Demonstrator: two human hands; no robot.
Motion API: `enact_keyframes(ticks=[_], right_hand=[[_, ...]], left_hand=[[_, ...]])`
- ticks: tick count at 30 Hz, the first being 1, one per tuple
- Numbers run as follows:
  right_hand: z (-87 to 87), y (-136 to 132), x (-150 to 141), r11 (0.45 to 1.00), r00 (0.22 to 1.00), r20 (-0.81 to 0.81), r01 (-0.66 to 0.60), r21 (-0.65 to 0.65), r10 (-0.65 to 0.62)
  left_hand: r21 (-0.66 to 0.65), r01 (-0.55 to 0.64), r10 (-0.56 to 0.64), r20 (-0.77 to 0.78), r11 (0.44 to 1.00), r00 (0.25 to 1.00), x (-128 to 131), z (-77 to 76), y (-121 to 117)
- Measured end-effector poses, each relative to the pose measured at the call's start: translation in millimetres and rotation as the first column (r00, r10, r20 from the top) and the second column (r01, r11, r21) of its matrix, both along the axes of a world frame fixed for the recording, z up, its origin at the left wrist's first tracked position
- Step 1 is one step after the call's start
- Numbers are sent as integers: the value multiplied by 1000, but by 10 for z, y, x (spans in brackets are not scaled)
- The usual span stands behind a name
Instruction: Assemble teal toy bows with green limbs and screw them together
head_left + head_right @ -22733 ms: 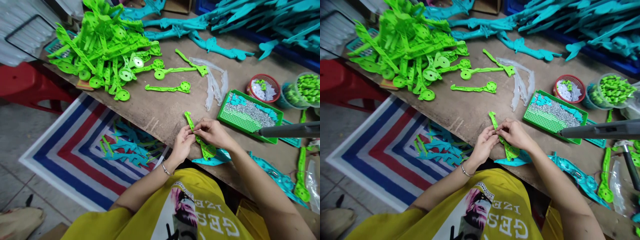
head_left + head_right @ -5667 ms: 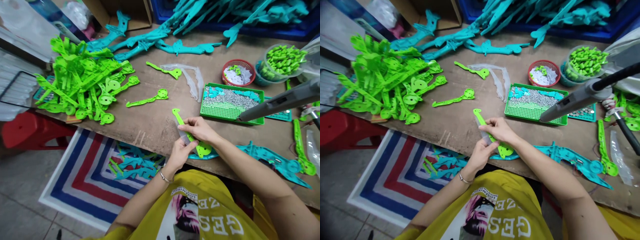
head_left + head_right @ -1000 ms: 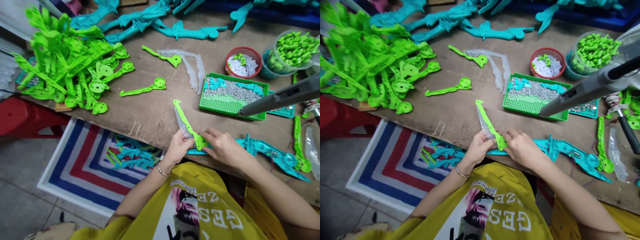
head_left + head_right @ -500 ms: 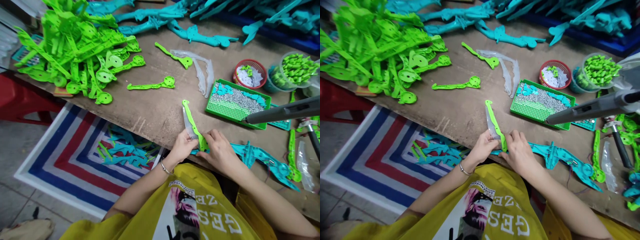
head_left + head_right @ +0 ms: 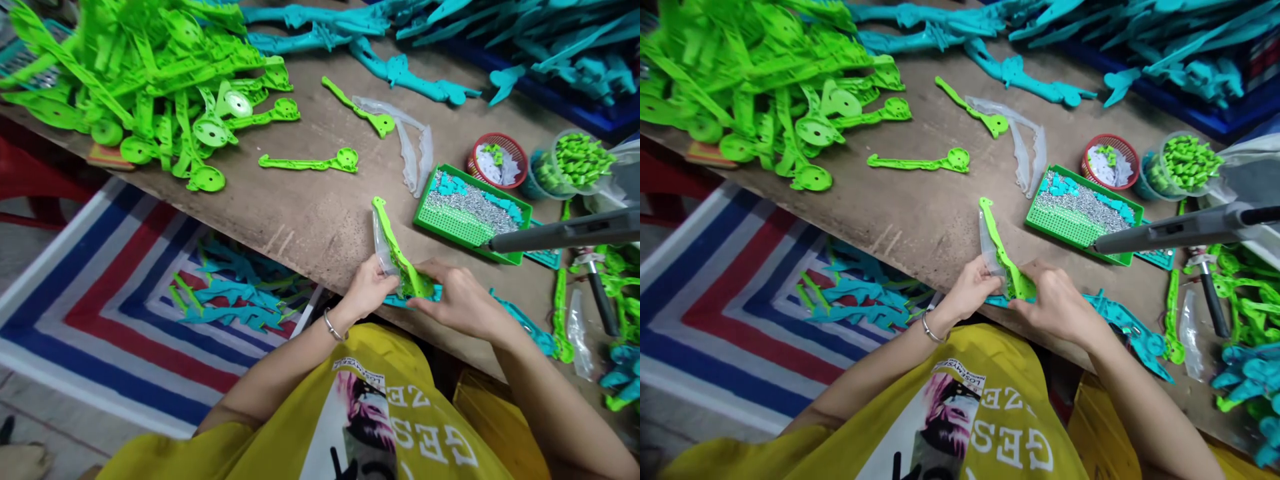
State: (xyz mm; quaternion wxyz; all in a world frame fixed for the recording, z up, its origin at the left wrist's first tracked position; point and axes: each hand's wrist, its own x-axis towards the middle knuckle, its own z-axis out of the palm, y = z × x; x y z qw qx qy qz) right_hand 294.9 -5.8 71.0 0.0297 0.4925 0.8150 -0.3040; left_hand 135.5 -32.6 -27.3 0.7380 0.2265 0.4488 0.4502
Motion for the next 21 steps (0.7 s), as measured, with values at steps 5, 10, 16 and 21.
enact_keyframes(ticks=[5,10,16,21], right_hand=[[4,34,57,1000,997,-71,23,17,-21],[-88,-28,79,998,990,-133,44,53,-36],[-220,-66,164,983,926,-336,137,-126,-172],[-384,36,200,810,731,-395,372,-452,-556]], left_hand=[[-12,-1,1,11,1000,1000,1,2,8],[-19,0,-1,-3,1000,1000,2,-18,3],[-10,-5,6,57,1000,998,-4,-10,-12],[-16,-3,3,42,1000,999,5,-28,-14]])
